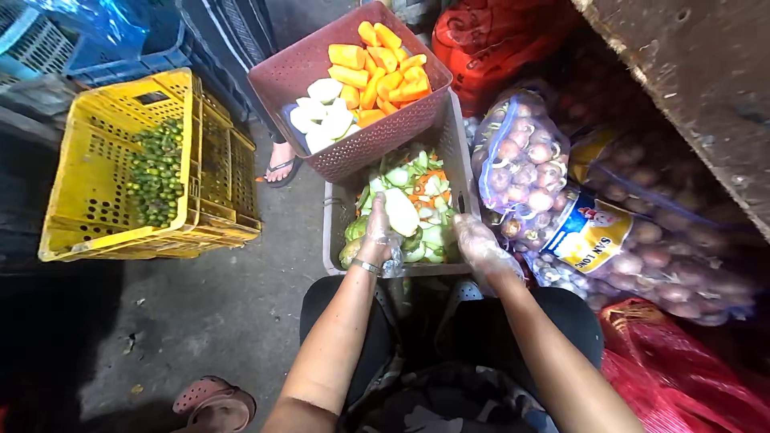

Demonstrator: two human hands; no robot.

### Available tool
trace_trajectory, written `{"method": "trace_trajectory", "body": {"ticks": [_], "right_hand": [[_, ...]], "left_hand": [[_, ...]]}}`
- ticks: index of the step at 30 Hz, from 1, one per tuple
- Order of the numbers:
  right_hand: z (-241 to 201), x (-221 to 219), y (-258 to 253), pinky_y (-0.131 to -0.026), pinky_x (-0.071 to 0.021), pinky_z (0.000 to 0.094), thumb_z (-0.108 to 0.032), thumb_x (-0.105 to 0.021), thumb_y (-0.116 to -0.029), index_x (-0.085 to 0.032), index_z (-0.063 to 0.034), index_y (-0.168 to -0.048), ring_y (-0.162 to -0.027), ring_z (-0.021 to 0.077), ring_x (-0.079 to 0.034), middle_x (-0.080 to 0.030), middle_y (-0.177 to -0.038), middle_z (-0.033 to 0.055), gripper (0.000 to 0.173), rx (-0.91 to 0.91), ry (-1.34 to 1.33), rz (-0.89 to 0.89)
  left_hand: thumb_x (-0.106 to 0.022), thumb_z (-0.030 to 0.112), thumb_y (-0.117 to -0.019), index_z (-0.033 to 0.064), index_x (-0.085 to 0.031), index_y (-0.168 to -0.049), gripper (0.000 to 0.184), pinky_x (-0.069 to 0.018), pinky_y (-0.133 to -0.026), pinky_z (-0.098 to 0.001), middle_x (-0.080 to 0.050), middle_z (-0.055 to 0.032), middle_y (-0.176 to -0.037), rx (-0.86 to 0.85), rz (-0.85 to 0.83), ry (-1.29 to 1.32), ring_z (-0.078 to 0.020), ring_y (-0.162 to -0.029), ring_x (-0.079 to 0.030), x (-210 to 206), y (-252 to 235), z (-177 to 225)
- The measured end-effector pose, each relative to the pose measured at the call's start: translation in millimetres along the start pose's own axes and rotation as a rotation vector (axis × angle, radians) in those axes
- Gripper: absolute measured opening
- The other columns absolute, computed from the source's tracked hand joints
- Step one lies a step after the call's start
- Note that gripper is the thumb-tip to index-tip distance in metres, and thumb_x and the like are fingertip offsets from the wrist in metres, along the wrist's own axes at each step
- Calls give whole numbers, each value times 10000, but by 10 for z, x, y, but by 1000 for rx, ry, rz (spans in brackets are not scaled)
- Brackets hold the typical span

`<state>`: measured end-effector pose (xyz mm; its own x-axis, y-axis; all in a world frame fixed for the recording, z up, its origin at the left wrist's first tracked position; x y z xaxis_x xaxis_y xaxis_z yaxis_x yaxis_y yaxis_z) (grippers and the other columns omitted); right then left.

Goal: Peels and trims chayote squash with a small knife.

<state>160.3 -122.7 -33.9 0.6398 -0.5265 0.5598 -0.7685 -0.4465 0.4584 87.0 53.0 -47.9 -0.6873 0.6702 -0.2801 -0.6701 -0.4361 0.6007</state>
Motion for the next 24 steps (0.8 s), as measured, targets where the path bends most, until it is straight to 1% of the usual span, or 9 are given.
{"method": "trace_trajectory", "body": {"ticks": [1, 3, 6, 8, 9, 12, 17, 20, 24], "right_hand": [[-60, -31, 69, -1016, -474, 624, -352, -349, -1127, -598, -24, -1345, -1175, 400, -640, -668, -1219, 255, 466, 52, 91, 5], [-200, -100, 247, -936, -515, 613, -427, -384, -1108, -617, -66, -1330, -1088, 399, -684, -711, -1112, 221, 484, 137, 284, 0], [-259, -171, 428, -791, -570, 583, -433, -449, -1078, -694, -31, -1191, -916, 398, -735, -741, -969, 206, 485, 352, 389, 186], [-243, -213, 459, -701, -590, 550, -425, -470, -1066, -719, -18, -1098, -821, 374, -746, -741, -895, 189, 479, 465, 414, 307], [-237, -217, 453, -687, -590, 546, -431, -468, -1068, -719, -16, -1081, -809, 373, -747, -739, -884, 189, 485, 464, 433, 327], [-251, -188, 396, -738, -570, 580, -451, -447, -1081, -691, -13, -1113, -872, 415, -736, -732, -918, 216, 503, 335, 479, 220], [-269, -139, 325, -732, -562, 592, -471, -424, -1086, -687, -31, -1142, -880, 420, -731, -728, -925, 215, 516, 347, 525, 120], [-246, -90, 162, -814, -551, 613, -482, -412, -1094, -659, -49, -1219, -983, 419, -715, -722, -1024, 219, 515, 278, 543, 20], [-270, -73, 83, -828, -537, 624, -458, -416, -1099, -647, -43, -1221, -976, 422, -708, -714, -986, 222, 490, 317, 524, -104]], "left_hand": [[-247, 587, -1068, 178, -533, -1353, 575, -540, -833, -416, -637, -63, -1200, -9, -4, 7, -188, -1026, -623, 4, -6, 1], [-303, 543, -1075, 181, -534, -1360, 516, -538, -845, -407, -635, -59, -1214, -15, -26, 22, -184, -1041, -621, 0, -13, 5], [-337, 556, -1072, 189, -500, -1418, 530, -536, -876, -391, -616, -59, -1275, 1, -19, 38, -179, -1087, -612, -20, 11, 27], [-343, 563, -1068, 176, -517, -1381, 527, -551, -842, -377, -637, -56, -1220, 10, -4, 65, -169, -1044, -631, -33, 25, 34], [-338, 562, -1069, 168, -522, -1366, 527, -549, -835, -383, -638, -60, -1204, 8, 2, 71, -173, -1034, -631, -40, 30, 30], [-290, 566, -1079, 159, -487, -1432, 574, -524, -915, -424, -598, -87, -1315, -3, 11, 57, -205, -1134, -598, -29, 42, -1], [-295, 536, -1087, 141, -514, -1392, 545, -524, -894, -420, -610, -92, -1272, 1, 59, 22, -204, -1103, -604, 1, 60, 22], [-341, 546, -1076, 120, -535, -1380, 559, -527, -861, -439, -616, -120, -1248, 56, 67, -68, -230, -1060, -608, 16, 64, -38], [-337, 537, -1077, 131, -550, -1351, 534, -528, -832, -418, -630, -103, -1202, 70, 73, -41, -211, -1023, -615, 25, 52, -31]]}}
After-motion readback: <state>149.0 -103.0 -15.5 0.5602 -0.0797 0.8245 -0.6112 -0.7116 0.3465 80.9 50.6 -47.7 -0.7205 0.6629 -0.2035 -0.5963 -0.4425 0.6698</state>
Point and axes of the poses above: each hand's wrist, its own y-axis away from the middle knuckle, its own x-axis out of the back of the hand, z = x × y, the point moved 6 cm from there along -y, towards the middle knuckle
